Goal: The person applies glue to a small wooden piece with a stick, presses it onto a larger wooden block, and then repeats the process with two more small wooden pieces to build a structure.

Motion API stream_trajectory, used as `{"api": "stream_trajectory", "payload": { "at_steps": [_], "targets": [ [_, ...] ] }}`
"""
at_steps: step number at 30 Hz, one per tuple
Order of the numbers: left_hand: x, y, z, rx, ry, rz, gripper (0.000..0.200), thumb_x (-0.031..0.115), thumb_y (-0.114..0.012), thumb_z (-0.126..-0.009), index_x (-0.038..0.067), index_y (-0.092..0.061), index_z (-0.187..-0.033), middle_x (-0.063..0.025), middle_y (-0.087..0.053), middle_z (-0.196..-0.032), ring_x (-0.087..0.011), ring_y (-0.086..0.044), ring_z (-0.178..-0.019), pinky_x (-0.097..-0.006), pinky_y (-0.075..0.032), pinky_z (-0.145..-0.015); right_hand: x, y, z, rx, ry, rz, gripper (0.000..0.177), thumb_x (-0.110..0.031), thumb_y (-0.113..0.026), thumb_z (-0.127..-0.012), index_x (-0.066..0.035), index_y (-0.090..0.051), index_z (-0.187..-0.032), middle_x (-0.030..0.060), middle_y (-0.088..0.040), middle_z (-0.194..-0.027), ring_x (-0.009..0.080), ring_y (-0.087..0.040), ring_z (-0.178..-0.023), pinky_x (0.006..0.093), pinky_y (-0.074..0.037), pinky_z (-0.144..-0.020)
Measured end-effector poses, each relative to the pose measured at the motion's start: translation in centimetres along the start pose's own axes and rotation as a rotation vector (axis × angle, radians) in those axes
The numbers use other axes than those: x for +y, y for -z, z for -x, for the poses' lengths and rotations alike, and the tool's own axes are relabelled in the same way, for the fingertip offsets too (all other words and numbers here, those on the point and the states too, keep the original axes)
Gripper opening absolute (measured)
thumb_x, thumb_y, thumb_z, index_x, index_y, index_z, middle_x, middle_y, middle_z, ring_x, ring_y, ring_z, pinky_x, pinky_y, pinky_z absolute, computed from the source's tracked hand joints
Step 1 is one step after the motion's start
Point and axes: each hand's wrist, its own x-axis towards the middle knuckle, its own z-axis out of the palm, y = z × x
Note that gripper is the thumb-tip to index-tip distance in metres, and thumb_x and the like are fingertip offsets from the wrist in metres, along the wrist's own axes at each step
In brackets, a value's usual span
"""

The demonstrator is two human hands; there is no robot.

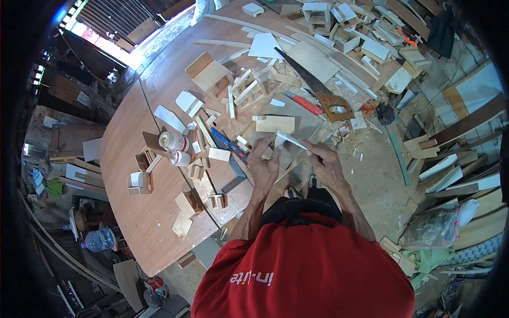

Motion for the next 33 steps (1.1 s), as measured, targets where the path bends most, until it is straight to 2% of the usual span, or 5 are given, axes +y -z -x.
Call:
{"api": "stream_trajectory", "payload": {
  "at_steps": [4,6,19,25,33],
  "targets": [
    [-1.4,0.7,-0.1,0.01,0.018,-0.074,0.027,0.001,-0.066,-0.076,0.0,-0.066,-0.103,-0.0104,-0.062,-0.097,-0.0185,-0.056,-0.086,-0.0298,-0.045,-0.079,0.7,0.8,0.8,-0.127,0.055,0.018,0.033,-0.004,-0.057,-0.089,-0.01,-0.064,-0.121,0.0063,-0.054,-0.075,0.0133,-0.049,-0.068,0.0279,-0.042,-0.062],
    [-1.7,0.9,-0.1,0.015,0.017,-0.108,0.026,0.004,-0.066,-0.076,0.001,-0.066,-0.102,-0.0121,-0.063,-0.094,-0.0219,-0.058,-0.084,-0.0321,-0.046,-0.078,2.4,0.2,1.4,-0.021,-0.114,-0.306,0.03,-0.007,-0.054,-0.092,-0.009,-0.063,-0.121,0.004,-0.06,-0.083,0.0111,-0.05,-0.073,0.0262,-0.045,-0.066],
    [-3.8,-0.6,-0.8,0.046,0.057,-0.083,0.027,0.003,-0.064,-0.082,0.001,-0.061,-0.109,-0.0116,-0.062,-0.102,-0.018,-0.06,-0.09,-0.03,-0.049,-0.079,5.8,0.0,-1.2,0.073,-0.534,-0.532,0.03,-0.015,-0.051,-0.096,-0.005,-0.062,-0.122,-0.0022,-0.052,-0.072,0.0066,-0.047,-0.067,0.0216,-0.042,-0.061],
    [-4.6,-2.2,-1.7,0.08,0.065,-0.2,0.028,0.0,-0.066,-0.08,0.001,-0.06,-0.107,-0.0117,-0.062,-0.101,-0.0181,-0.061,-0.088,-0.0304,-0.051,-0.077,10.3,0.5,-4.4,-0.012,-0.506,-0.522,0.02,-0.021,-0.052,-0.097,-0.005,-0.064,-0.096,-0.0042,-0.05,-0.066,0.0018,-0.037,-0.051,0.0185,-0.028,-0.044],
    [-4.4,-4.9,-3.0,0.149,0.112,-0.343,0.026,0.0,-0.068,-0.079,0.002,-0.061,-0.104,-0.0099,-0.061,-0.094,-0.0176,-0.061,-0.08,-0.0279,-0.05,-0.072,12.7,1.8,-7.3,-0.147,-0.489,-0.49,0.021,-0.023,-0.052,-0.096,-0.006,-0.063,-0.092,-0.0045,-0.049,-0.065,0.0023,-0.037,-0.05,0.0194,-0.029,-0.045]
  ]
}}
